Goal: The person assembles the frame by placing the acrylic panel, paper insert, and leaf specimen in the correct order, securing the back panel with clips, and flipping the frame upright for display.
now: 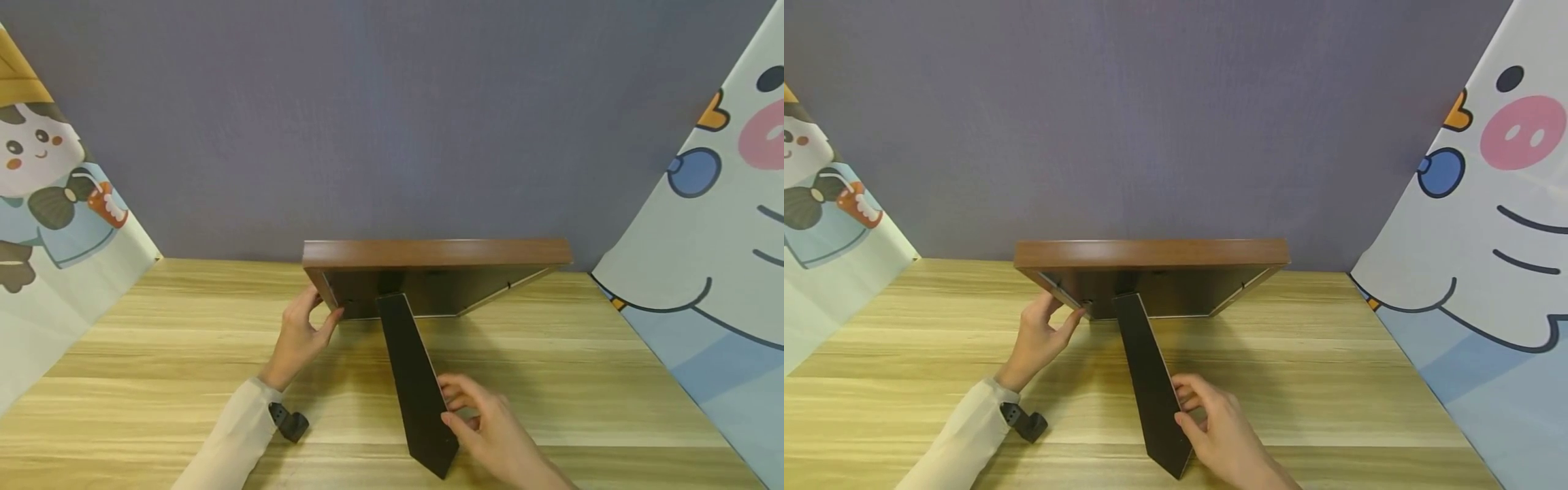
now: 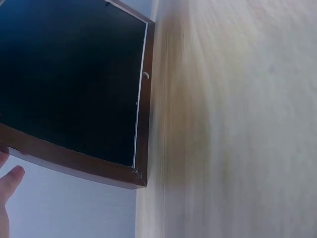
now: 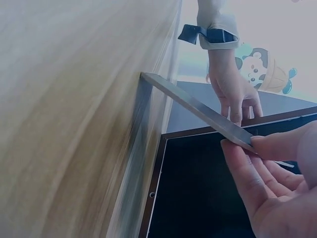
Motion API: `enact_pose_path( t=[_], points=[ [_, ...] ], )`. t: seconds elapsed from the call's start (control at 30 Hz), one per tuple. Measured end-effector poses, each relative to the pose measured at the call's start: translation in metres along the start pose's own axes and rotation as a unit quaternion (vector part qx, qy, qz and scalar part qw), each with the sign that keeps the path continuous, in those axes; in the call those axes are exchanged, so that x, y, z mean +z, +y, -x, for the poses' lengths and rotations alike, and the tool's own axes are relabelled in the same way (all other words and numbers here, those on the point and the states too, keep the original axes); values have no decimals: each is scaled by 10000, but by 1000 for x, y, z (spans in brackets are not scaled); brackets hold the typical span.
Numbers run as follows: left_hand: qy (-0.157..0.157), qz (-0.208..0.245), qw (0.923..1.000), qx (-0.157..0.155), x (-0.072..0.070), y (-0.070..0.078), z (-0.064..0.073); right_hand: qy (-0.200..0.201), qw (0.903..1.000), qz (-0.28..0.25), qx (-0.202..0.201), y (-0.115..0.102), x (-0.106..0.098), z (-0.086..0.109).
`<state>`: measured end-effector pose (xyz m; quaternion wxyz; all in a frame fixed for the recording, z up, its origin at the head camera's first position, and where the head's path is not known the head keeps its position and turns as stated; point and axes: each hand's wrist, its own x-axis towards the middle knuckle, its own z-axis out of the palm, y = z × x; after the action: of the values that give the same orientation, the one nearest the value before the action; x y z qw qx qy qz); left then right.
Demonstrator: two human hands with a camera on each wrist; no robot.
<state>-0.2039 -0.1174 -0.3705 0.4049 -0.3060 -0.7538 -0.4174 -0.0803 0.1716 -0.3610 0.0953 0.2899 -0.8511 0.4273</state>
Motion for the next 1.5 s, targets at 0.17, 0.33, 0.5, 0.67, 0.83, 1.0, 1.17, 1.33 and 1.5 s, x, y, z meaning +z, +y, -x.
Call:
enact_pose_path(
  t=[0.17,0.33,0.5,0.67,0.83,1.0,1.17,1.33,1.5],
  points=[
    [-48,106,9999,45,-2,0,1,7,9999,-115,106,0,-1,0],
    [-102,29,9999,128,-4,1,0,36,9996,-179,204,-1,-1,0],
    [-134,-98,9996,209,-6,-1,-1,97,9996,-170,206,-1,-1,-1],
    [-145,-139,9995,225,-4,-3,-4,216,9997,-95,119,-1,-1,-3],
    [-195,-162,9994,214,-2,-7,-6,263,9996,-15,79,0,0,-6],
    [-198,-171,9996,81,0,-14,-10,213,9995,-28,237,-1,3,-12],
    [-227,-170,9996,-87,1,-23,-15,131,9997,-25,204,-2,11,-20],
    [-324,-136,9991,-241,1,-30,-17,127,9997,-97,184,-1,16,-26],
    [-342,-210,9990,-194,-1,-30,-16,161,9995,-74,273,2,16,-27]
  ],
)
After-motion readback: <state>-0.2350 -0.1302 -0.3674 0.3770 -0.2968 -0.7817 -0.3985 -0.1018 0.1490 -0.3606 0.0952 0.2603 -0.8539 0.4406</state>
